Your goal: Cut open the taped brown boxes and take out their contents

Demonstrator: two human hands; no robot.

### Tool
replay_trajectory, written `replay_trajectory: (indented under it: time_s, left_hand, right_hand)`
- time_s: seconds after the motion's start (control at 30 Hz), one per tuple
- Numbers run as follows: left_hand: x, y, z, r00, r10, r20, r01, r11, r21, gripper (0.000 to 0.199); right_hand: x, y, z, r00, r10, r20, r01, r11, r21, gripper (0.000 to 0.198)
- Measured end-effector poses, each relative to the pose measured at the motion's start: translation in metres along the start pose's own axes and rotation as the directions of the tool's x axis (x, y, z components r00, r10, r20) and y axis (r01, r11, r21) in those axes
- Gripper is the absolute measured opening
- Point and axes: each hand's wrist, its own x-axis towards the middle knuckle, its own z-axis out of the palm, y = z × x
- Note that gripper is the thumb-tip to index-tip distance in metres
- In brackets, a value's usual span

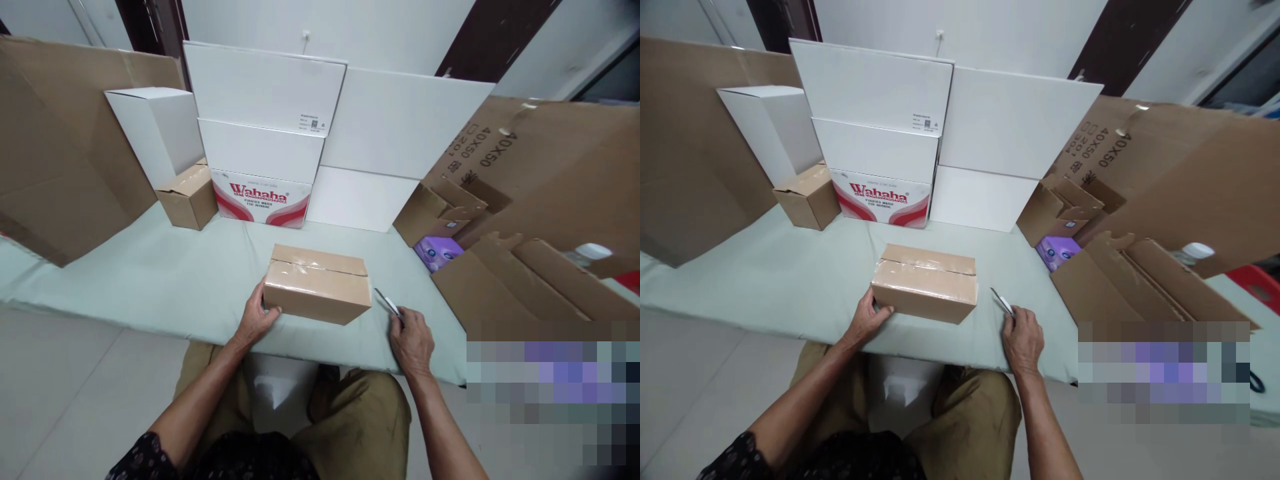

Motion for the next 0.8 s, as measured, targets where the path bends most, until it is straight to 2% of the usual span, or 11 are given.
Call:
replay_trajectory:
  time_s: [0.2,0.37,0.53,0.73,0.8]
  left_hand:
    - [0.0,-0.003,0.0,1.0,0.001,0.003,-0.001,1.0,-0.007,0.054]
    - [-0.001,-0.004,0.0,1.0,-0.019,-0.004,0.019,1.0,-0.014,0.054]
    - [-0.001,-0.003,0.0,0.999,-0.036,0.006,0.036,0.999,-0.016,0.053]
    - [-0.001,-0.004,0.0,0.999,-0.043,-0.005,0.043,0.999,0.0,0.053]
    - [-0.001,-0.004,0.0,0.999,-0.037,-0.005,0.037,0.999,0.017,0.051]
  right_hand:
    - [0.004,-0.001,0.002,0.997,-0.055,0.053,0.058,0.997,-0.05,0.026]
    - [0.012,-0.025,-0.001,0.987,-0.093,0.131,0.094,0.996,0.0,0.03]
    - [0.018,-0.046,0.0,0.973,-0.046,0.225,0.062,0.996,-0.062,0.029]
    - [0.019,-0.045,-0.003,0.973,-0.004,0.232,0.023,0.996,-0.082,0.027]
    - [0.021,-0.046,-0.01,0.98,0.034,0.194,-0.035,0.999,0.002,0.029]
